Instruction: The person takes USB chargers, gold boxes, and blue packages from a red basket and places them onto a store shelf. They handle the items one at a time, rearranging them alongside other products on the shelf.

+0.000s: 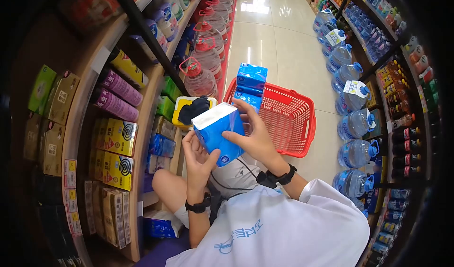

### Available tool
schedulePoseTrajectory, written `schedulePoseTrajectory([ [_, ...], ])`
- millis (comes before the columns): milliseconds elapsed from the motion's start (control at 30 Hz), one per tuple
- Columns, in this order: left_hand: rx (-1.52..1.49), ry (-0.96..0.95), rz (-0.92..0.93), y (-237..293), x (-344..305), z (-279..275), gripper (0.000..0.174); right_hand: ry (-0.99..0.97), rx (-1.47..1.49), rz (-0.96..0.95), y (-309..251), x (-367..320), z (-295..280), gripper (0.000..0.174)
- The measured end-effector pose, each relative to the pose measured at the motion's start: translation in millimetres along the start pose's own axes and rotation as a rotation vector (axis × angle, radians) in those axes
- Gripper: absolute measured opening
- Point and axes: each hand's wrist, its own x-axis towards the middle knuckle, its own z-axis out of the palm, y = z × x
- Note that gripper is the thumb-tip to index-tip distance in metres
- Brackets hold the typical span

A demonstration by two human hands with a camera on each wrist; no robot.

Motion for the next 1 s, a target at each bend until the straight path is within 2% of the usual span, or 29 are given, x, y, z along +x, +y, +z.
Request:
schedulePoseTrajectory([
  [100, -0.078, 0.035, -0.012, -6.6, -6.6, -7.1, 0.082, -0.028, 0.132, 0.069, 5.4, 2.4, 3.8, 0.077],
  [233, -0.145, 0.026, -0.145, -3.6, -12.5, -20.3, 0.075, -0.063, 0.211, 0.157, 11.4, 3.5, 2.5, 0.072],
  [333, -0.151, 0.000, -0.189, 2.6, -14.3, -19.5, 0.071, -0.119, 0.148, 0.178, 17.6, 4.9, -2.3, 0.071],
  [500, -0.101, -0.135, -0.305, -5.2, -25.3, -25.3, 0.071, -0.319, -0.021, 0.380, 2.6, 3.1, -20.4, 0.071],
  [567, -0.128, -0.069, -0.318, -4.8, -27.2, -23.7, 0.072, -0.438, -0.069, 0.418, 7.5, 4.8, -33.7, 0.074],
  [667, -0.167, 0.019, -0.298, -15.9, -24.5, -29.0, 0.066, -0.478, 0.066, 0.476, 35.7, 0.2, -45.8, 0.075],
  [733, -0.250, 0.076, -0.314, -21.1, -22.1, -31.6, 0.062, -0.377, 0.250, 0.517, 65.3, -5.8, -52.8, 0.074],
  [767, -0.173, 0.113, -0.301, -26.9, -23.3, -29.0, 0.057, -0.306, 0.323, 0.558, 77.2, -8.8, -56.6, 0.072],
  [867, -0.095, 0.146, -0.421, -39.2, -26.4, -21.9, 0.058, -0.114, 0.481, 0.634, 84.6, -19.5, -65.0, 0.067],
  [1000, -0.045, 0.036, -0.544, -60.0, -25.3, -22.0, 0.056, 0.038, 0.511, 0.670, 106.3, -33.9, -65.3, 0.062],
])
